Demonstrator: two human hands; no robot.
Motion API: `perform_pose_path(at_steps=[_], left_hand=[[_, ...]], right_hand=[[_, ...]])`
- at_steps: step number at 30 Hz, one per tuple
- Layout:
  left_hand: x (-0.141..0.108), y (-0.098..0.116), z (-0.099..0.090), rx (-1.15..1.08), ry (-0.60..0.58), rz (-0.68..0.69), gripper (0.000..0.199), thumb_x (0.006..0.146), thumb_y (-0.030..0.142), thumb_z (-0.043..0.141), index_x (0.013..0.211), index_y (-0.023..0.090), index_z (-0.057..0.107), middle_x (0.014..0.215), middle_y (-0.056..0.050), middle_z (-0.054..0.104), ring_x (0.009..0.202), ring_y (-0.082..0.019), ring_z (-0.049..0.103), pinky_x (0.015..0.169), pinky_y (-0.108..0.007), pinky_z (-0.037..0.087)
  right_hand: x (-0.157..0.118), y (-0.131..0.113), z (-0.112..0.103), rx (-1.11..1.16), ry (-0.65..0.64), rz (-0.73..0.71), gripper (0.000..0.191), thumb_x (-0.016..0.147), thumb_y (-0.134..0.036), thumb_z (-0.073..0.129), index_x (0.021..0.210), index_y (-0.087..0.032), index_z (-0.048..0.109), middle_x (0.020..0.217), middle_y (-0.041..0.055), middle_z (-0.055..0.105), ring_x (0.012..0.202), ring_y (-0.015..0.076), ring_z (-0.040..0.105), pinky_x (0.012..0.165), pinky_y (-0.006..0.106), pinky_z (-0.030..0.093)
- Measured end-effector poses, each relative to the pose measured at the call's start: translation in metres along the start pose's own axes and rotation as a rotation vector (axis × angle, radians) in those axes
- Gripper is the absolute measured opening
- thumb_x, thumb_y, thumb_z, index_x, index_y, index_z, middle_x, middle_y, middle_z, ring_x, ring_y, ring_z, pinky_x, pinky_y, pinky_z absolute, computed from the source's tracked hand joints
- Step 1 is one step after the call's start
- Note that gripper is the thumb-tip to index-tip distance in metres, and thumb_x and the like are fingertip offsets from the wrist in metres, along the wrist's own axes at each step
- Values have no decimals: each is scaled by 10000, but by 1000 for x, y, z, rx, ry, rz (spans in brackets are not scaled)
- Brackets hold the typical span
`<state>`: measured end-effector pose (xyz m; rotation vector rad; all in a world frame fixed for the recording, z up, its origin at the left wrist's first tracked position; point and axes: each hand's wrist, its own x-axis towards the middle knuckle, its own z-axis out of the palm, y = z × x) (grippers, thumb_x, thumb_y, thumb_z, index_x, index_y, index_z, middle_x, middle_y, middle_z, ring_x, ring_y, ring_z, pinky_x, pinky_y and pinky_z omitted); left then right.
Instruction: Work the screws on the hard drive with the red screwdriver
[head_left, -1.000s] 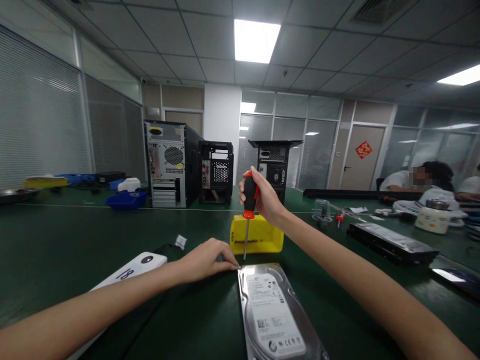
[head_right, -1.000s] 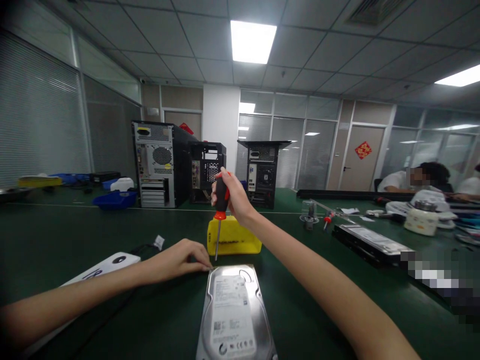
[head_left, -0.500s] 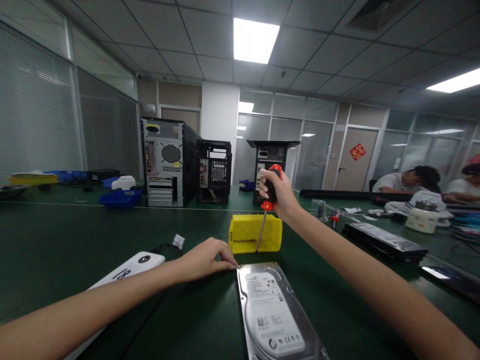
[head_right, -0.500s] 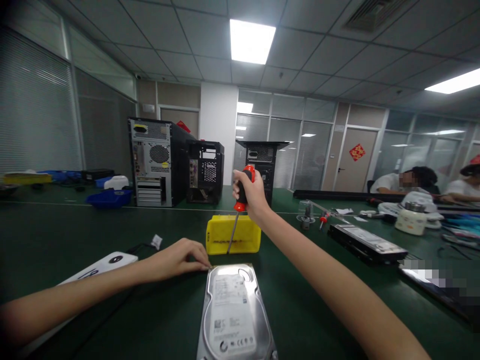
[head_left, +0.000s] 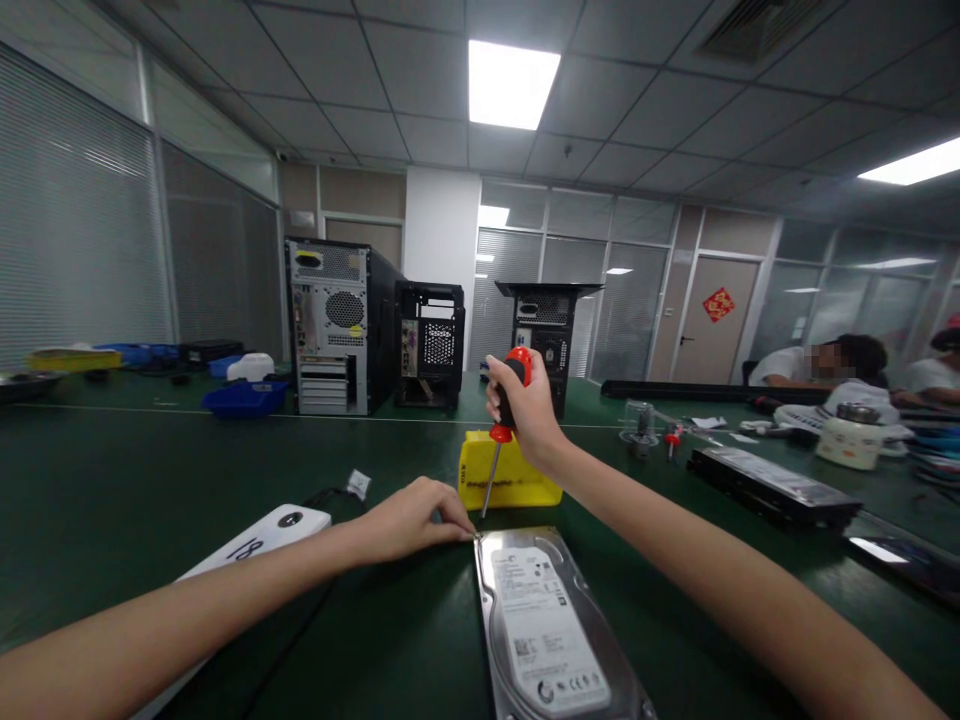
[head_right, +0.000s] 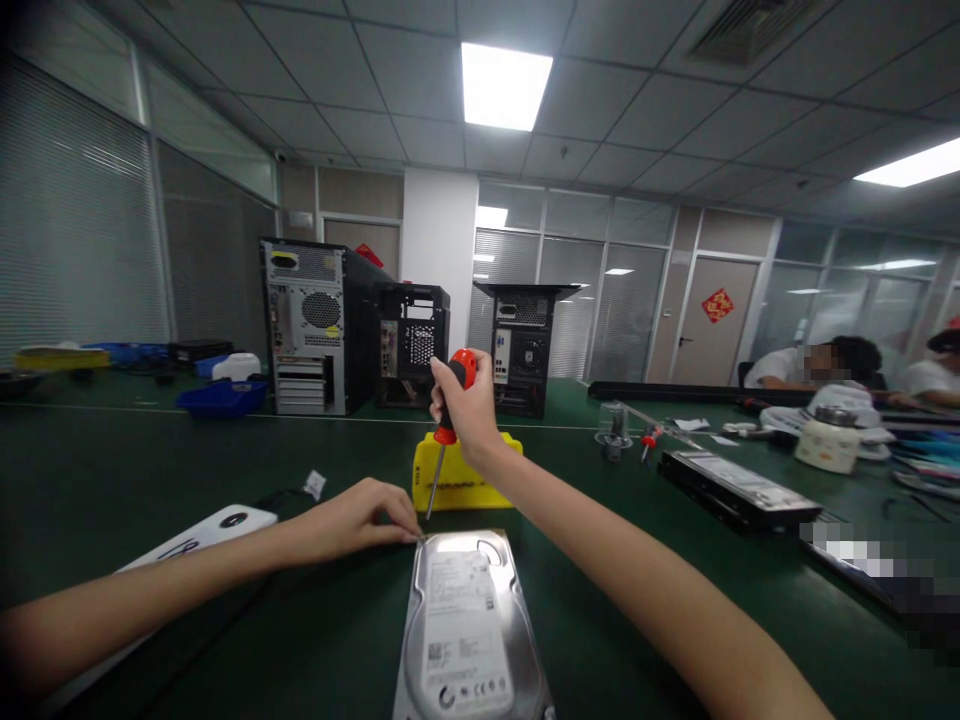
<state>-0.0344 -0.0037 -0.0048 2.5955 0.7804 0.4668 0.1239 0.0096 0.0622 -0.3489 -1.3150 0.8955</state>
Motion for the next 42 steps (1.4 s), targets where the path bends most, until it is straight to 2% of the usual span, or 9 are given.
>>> perform_pose_path(at_steps=[7,13,18,24,28,31,36,42], left_hand=[[0,1,0,1,-2,18,183,809,286,547,881,192,687,894,-24,658,825,-129,594,764,-198,420],[-1,-1,2,3,17,-2,194,810,306,543,870,185,682,898,-25,649,829,-131,589,745,-196,424],[0,-1,2,-1,9,-6,189,809,299,544,865,183,683,894,-25,648,829,-129,589,746,-194,424],[0,-3,3,7,14,19,184,807,292,545,860,186,686,887,-26,649,835,-133,587,761,-200,418],[1,-1,2,-7,17,25,181,807,285,547,860,182,686,887,-27,648,834,-127,587,765,-193,418],[2,-1,1,-24,3,19,183,813,290,539,864,189,684,894,-21,645,840,-123,584,764,-189,418],[1,0,0,-16,-11,26,189,819,295,530,874,196,681,901,-18,646,848,-123,582,772,-192,416],[-1,6,-1,0,-4,11,191,815,298,533,868,188,680,903,-25,641,846,-130,581,773,-205,418]], right_hand=[[-1,4,-1,-3,-35,22,325,734,-326,600,883,-262,318,537,-101,424,416,52,401,357,149,343],[-2,7,0,6,-42,32,352,718,-362,608,884,-265,313,564,-97,454,411,49,408,355,147,349],[-2,3,0,11,-139,48,334,728,-354,600,916,-270,337,582,-94,464,426,54,424,375,154,380],[1,-9,-5,80,-325,98,183,829,-357,434,973,-250,469,686,-45,479,533,78,501,473,209,466],[7,-15,-10,9,-350,67,157,783,-291,533,911,-201,519,785,-15,511,614,89,540,585,253,508],[7,-20,-13,-12,-372,64,156,767,-253,569,888,-189,495,818,-1,537,660,96,558,653,276,510],[2,-26,-15,-13,-407,123,195,776,-272,566,891,-222,417,692,-42,524,561,88,530,585,280,500],[6,-27,-20,65,-490,210,183,813,-332,477,969,-236,465,690,-35,509,588,99,537,596,289,505]])
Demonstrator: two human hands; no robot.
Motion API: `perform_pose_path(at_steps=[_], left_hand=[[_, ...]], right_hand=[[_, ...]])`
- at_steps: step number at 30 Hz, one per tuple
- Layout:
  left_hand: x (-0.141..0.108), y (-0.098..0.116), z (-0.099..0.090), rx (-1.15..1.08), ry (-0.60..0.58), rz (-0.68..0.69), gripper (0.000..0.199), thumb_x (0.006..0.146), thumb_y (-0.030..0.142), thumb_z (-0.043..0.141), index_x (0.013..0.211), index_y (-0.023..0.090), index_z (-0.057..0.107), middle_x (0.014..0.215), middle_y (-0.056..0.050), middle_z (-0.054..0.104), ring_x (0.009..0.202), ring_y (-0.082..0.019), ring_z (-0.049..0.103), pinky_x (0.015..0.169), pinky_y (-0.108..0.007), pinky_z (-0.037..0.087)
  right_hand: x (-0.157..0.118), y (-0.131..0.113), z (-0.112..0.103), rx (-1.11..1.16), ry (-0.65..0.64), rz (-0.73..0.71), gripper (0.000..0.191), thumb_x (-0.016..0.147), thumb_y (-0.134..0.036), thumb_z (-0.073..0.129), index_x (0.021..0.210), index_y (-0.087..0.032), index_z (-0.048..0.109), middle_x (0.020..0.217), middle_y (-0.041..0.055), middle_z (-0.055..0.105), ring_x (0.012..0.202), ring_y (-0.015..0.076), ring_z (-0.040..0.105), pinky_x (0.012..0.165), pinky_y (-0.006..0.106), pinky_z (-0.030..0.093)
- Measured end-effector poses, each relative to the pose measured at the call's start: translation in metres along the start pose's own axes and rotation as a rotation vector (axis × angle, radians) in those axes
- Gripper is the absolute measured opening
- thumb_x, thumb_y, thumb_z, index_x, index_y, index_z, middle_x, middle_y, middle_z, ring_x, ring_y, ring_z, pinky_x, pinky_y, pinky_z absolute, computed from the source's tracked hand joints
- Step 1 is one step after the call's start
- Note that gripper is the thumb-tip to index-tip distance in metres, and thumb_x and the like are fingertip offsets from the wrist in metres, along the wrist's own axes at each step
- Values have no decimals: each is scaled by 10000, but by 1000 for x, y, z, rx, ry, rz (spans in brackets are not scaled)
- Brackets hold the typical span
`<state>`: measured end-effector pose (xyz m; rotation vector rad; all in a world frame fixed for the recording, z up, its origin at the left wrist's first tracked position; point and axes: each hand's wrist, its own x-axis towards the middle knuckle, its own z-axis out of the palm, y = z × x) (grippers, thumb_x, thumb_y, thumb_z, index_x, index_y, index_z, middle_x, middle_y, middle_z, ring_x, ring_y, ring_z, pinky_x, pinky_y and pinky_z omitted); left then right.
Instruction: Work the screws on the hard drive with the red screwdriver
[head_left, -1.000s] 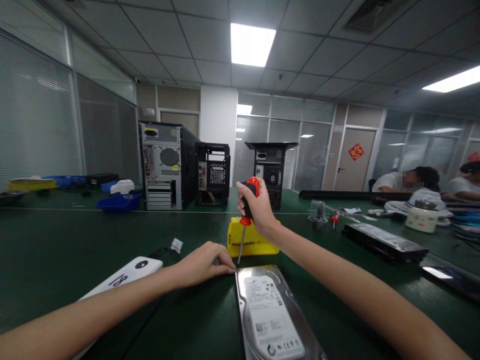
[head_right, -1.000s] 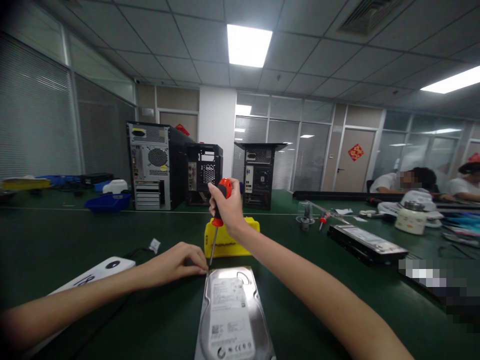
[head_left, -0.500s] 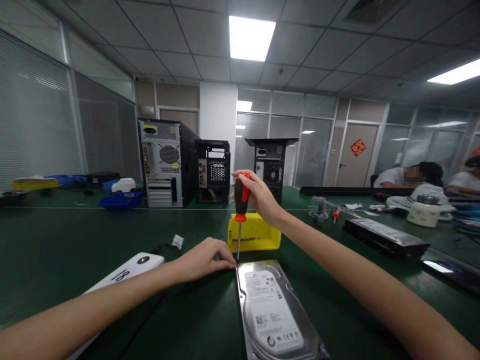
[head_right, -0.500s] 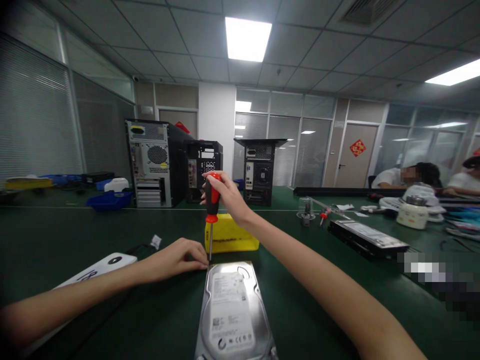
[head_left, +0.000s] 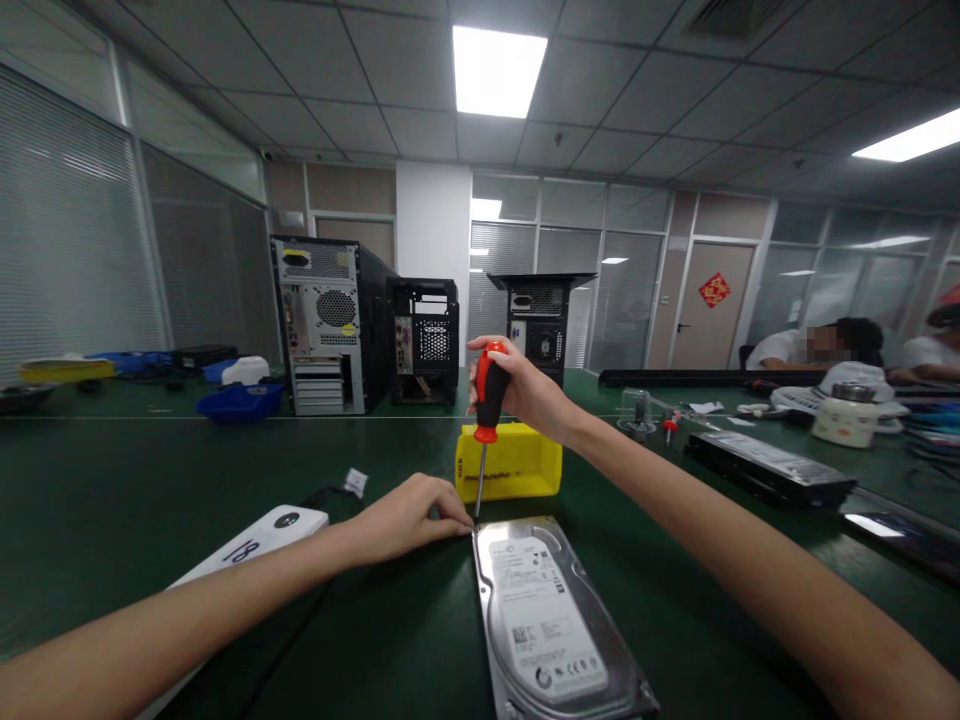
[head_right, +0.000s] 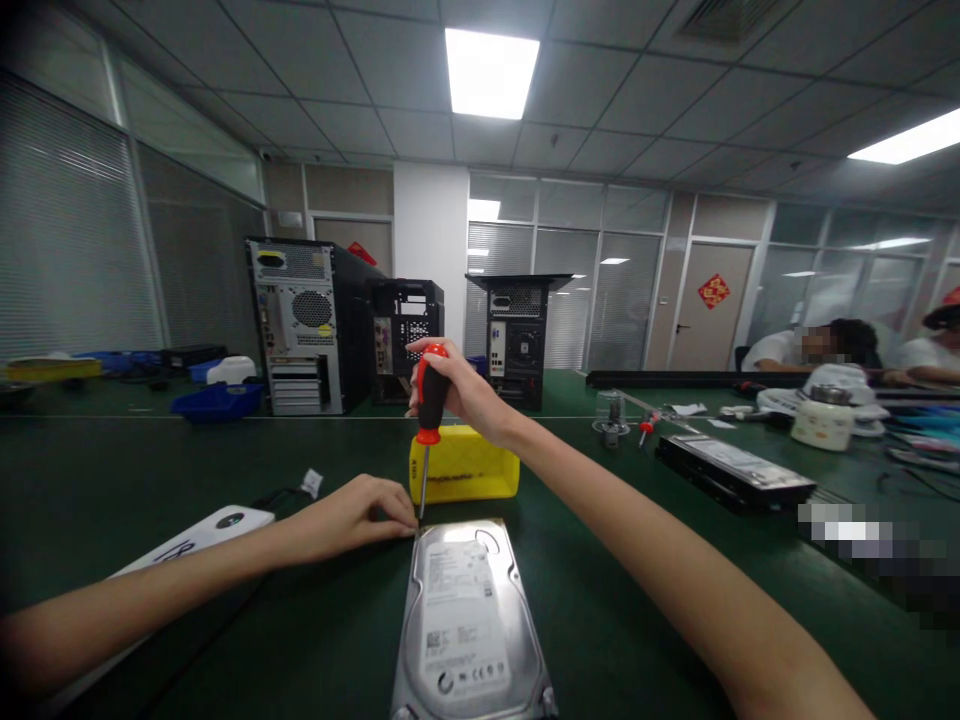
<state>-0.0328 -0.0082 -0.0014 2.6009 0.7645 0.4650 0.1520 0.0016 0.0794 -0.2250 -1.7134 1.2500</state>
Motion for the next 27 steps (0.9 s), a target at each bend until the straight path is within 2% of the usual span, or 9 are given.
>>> perform_pose_path(at_steps=[5,9,13,17,23,27], left_hand=[[1,-3,0,-7,-4,-2,200,819,310,527,877,195,679,911,-21,643,850,-131,580,768,-204,414],[1,-3,1,-5,-10,-5,201,819,307,529,880,191,682,910,-27,644,846,-132,581,766,-203,413],[1,-4,2,22,0,19,197,820,300,529,867,188,684,896,-30,645,834,-131,583,758,-200,415],[1,-6,1,55,-11,25,187,822,292,529,878,195,679,908,-22,642,845,-127,580,762,-200,413],[1,-5,0,57,-10,17,194,827,304,522,889,203,675,924,-20,636,861,-128,577,780,-203,409],[0,-6,0,56,-18,28,195,829,305,519,891,207,675,930,-21,634,862,-129,576,774,-200,410]], right_hand=[[1,-1,2,-125,41,-30,205,765,-302,564,930,-210,485,813,-6,546,672,99,570,686,297,511],[0,3,5,-142,104,-55,236,745,-290,594,880,-213,416,744,-20,575,634,106,586,654,305,511],[1,4,4,-51,98,-33,177,767,-271,552,873,-223,419,663,-52,531,565,88,537,588,285,505],[1,1,0,61,26,28,185,788,-302,500,952,-226,462,734,-25,534,605,98,545,585,296,513],[1,3,4,-56,40,-14,265,756,-273,583,987,-207,471,882,17,567,750,120,602,718,307,511],[1,5,5,-163,61,-66,275,734,-252,612,960,-210,461,812,-13,569,674,102,616,714,288,505]])
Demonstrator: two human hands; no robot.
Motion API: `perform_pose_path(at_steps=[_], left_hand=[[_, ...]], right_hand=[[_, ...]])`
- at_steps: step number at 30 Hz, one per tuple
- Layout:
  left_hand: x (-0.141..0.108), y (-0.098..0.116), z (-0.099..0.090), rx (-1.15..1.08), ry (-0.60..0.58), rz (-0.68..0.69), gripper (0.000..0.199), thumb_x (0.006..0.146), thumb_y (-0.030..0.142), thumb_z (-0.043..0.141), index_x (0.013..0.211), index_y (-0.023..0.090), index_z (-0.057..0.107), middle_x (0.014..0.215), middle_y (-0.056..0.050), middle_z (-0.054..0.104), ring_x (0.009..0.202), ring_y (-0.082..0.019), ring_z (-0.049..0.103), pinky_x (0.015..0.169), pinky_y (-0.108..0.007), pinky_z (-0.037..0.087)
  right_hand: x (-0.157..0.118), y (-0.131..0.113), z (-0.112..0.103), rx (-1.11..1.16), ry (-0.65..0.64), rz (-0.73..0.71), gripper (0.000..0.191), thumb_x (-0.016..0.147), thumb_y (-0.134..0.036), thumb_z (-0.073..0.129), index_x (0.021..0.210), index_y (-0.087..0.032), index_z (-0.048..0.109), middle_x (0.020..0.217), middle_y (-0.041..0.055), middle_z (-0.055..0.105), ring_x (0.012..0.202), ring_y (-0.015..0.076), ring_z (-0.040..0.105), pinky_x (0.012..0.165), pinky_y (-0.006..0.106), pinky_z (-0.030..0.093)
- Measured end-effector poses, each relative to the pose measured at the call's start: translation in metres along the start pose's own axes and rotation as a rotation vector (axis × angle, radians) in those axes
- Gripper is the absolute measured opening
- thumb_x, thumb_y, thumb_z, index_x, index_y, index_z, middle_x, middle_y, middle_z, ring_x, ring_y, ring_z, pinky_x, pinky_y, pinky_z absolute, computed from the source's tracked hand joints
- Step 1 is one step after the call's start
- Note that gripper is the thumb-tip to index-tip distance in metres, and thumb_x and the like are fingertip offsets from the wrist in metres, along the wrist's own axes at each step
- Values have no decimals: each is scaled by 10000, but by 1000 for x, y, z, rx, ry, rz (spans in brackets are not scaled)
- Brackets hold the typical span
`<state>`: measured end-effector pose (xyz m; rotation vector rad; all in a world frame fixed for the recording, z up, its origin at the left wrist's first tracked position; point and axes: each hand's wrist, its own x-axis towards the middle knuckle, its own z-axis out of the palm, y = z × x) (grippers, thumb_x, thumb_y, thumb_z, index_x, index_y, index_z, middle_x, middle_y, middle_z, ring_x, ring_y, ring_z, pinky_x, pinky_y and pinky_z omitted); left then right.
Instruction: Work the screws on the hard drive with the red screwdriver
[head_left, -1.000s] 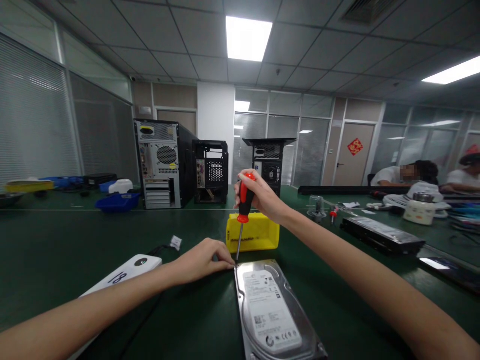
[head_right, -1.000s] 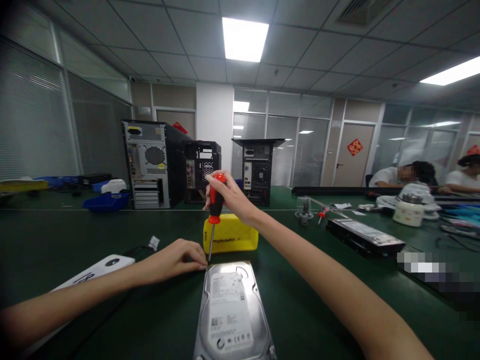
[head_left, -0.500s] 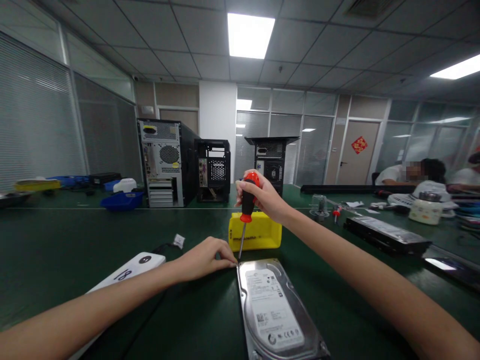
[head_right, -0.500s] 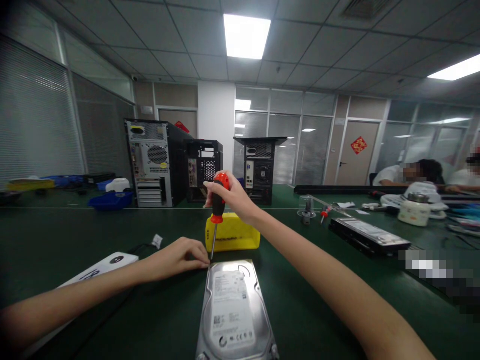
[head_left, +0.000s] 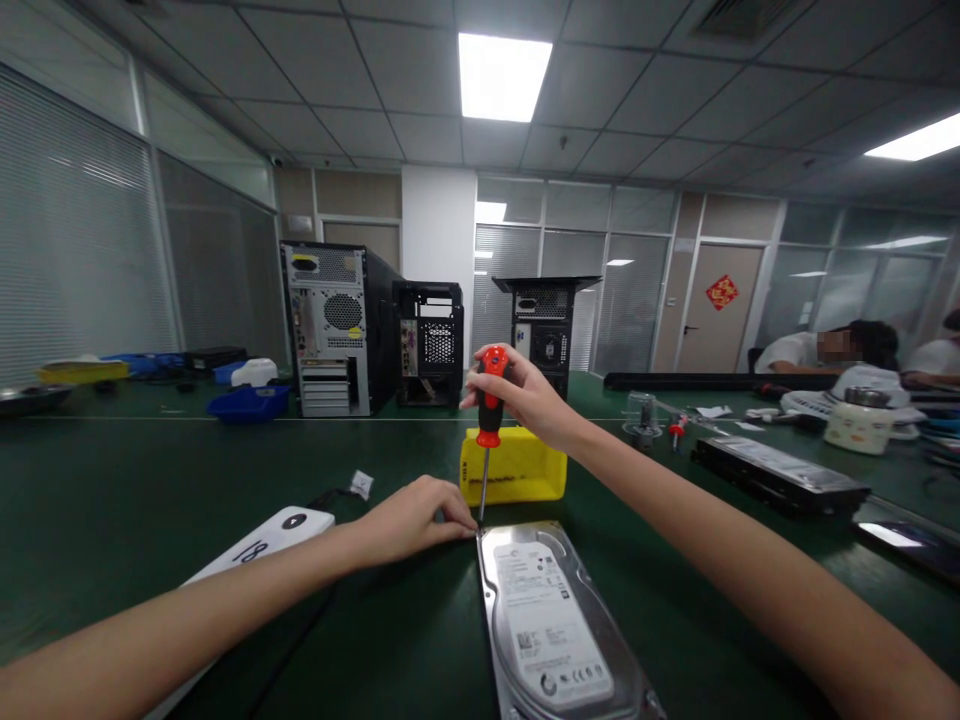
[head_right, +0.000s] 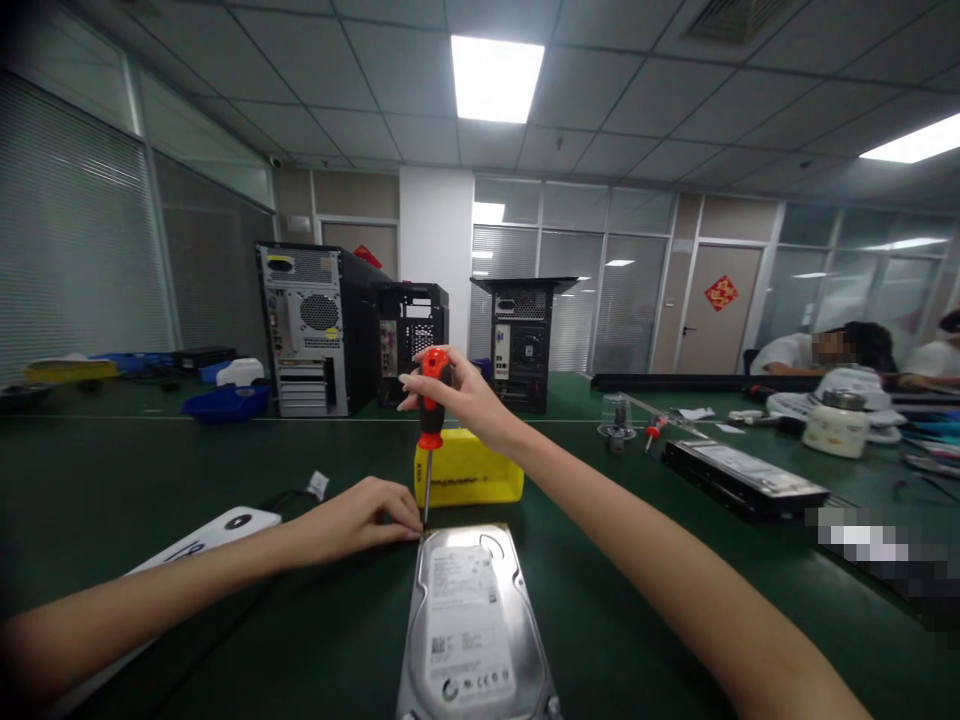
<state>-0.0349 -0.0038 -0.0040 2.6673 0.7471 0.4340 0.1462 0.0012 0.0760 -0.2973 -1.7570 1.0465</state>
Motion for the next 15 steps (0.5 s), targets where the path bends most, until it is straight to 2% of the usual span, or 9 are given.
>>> perform_pose_path(at_steps=[6,9,12,15], left_hand=[[0,2,-2,7,-16,4,210,834,311,505,911,213,674,936,-27,633,872,-141,573,779,-215,413],[0,3,-3,13,-14,3,207,833,304,506,916,216,673,937,-26,634,873,-140,572,782,-215,411],[0,3,-2,17,-10,-4,205,831,307,509,906,215,676,930,-24,635,865,-137,575,776,-210,412],[0,0,-1,15,0,6,210,831,317,509,897,212,678,915,-27,638,854,-137,578,774,-211,413]], right_hand=[[-2,-3,-3,-69,0,-5,325,690,-278,646,926,-223,428,738,-38,552,591,100,584,632,297,510],[-2,-3,-3,-45,-3,-7,285,728,-303,607,936,-230,426,699,-47,539,553,90,555,593,273,490],[-1,-2,-1,71,-57,-2,206,799,-333,500,964,-228,437,701,-42,520,569,89,539,623,275,481],[0,0,1,102,-81,15,248,805,-340,486,1021,-229,437,729,-35,513,603,93,537,660,278,481]])
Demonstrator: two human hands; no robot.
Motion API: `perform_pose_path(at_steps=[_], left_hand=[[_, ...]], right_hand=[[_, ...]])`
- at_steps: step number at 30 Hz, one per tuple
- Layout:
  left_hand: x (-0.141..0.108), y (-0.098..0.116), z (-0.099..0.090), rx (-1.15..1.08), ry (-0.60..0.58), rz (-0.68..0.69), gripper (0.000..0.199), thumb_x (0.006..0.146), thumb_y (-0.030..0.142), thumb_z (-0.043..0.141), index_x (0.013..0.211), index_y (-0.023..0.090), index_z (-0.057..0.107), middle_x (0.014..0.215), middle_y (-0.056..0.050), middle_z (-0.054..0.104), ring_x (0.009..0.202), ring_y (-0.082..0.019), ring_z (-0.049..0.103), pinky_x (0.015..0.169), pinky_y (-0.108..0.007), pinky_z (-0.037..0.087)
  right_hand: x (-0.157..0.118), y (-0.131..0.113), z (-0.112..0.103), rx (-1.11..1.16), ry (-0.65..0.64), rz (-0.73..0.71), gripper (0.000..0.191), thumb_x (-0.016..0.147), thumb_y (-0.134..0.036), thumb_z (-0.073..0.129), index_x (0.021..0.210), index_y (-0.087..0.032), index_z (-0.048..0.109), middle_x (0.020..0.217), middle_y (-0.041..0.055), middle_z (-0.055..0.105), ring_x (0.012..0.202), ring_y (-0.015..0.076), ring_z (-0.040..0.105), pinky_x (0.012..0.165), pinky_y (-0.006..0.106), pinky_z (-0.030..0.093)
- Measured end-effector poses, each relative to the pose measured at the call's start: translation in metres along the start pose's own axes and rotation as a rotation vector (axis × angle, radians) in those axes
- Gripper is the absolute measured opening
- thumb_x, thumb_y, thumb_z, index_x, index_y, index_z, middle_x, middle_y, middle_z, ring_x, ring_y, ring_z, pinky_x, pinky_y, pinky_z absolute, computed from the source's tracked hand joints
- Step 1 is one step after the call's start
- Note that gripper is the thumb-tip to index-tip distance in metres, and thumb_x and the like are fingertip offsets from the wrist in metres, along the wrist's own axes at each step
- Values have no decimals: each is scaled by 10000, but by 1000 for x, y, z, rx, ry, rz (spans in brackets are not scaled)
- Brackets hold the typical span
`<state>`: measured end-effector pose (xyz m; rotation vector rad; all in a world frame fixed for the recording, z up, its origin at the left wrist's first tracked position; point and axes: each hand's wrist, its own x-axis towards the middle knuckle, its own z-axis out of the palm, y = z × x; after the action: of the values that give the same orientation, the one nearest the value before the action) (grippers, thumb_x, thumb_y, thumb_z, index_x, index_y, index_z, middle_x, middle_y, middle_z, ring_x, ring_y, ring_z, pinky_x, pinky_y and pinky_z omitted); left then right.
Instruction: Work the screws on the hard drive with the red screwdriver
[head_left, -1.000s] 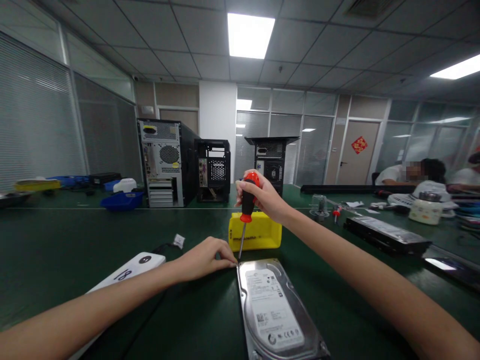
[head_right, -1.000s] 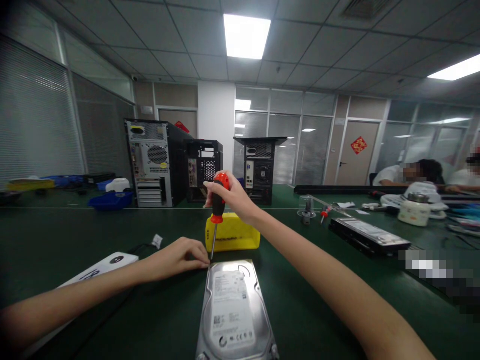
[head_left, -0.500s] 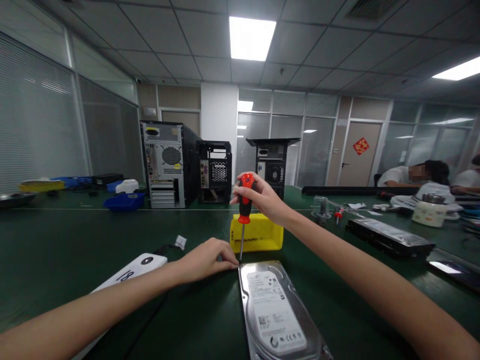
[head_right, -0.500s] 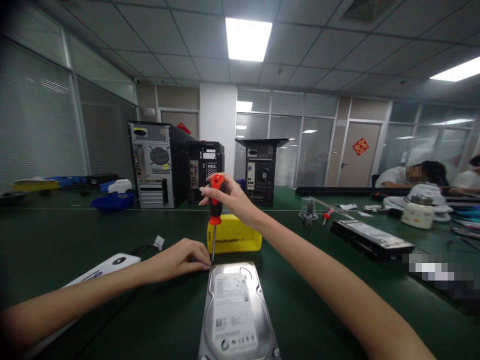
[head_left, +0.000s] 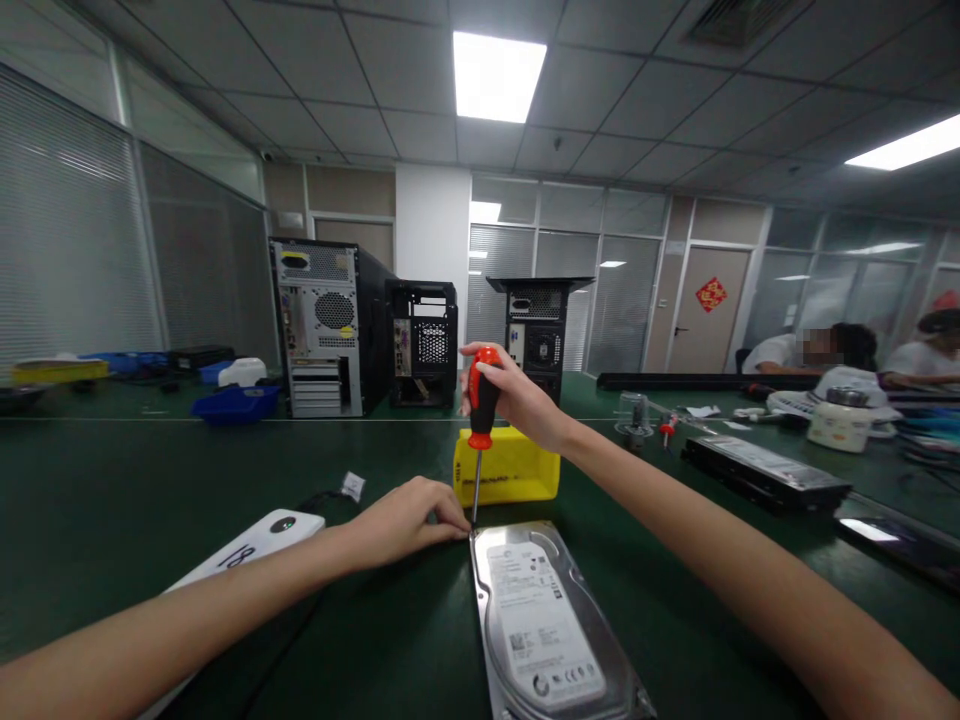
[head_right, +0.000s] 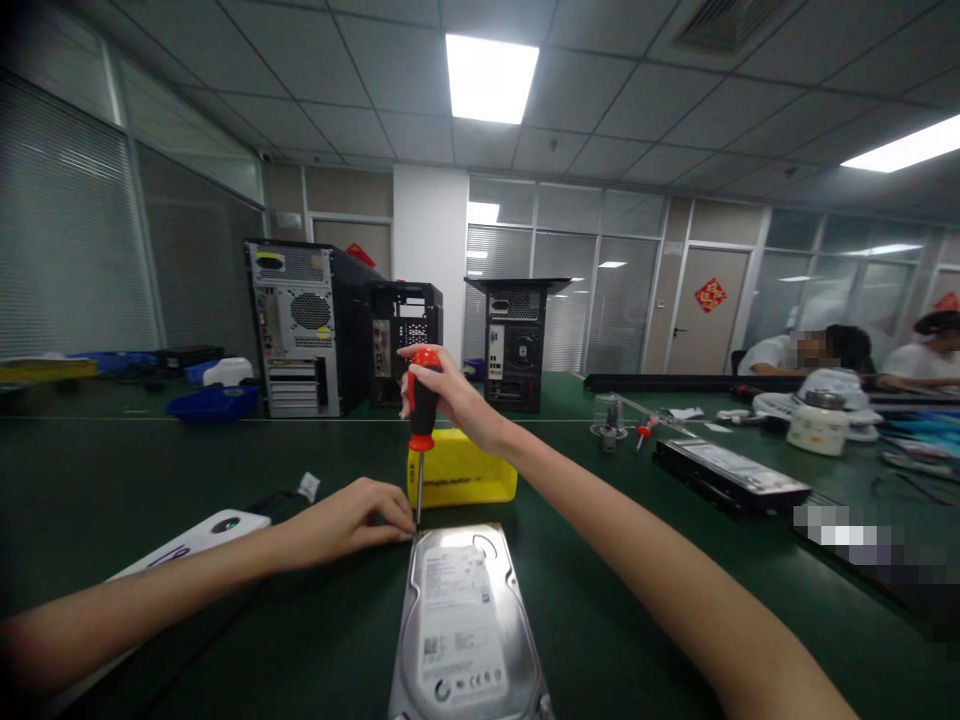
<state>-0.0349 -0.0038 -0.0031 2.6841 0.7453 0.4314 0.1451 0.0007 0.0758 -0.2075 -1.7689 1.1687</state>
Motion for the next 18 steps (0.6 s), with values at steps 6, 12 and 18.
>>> perform_pose_path(at_steps=[6,12,18], left_hand=[[0,-3,2,-5,22,4,210,826,325,517,883,208,681,920,-26,640,853,-135,579,772,-206,410],[0,-3,1,-16,10,-3,199,829,310,517,895,216,680,918,-19,641,858,-134,579,766,-204,406],[0,-4,2,-31,13,4,187,827,292,524,893,209,677,921,-19,639,851,-127,580,767,-201,410]], right_hand=[[1,8,2,-112,120,-32,320,747,-338,585,960,-245,365,713,-55,532,587,91,546,617,263,482],[2,11,-1,-189,196,-76,312,711,-317,631,873,-217,384,657,-53,563,557,85,563,651,280,489],[1,12,-1,-143,214,-46,311,724,-322,622,886,-212,380,696,-43,576,559,85,574,619,268,496]])
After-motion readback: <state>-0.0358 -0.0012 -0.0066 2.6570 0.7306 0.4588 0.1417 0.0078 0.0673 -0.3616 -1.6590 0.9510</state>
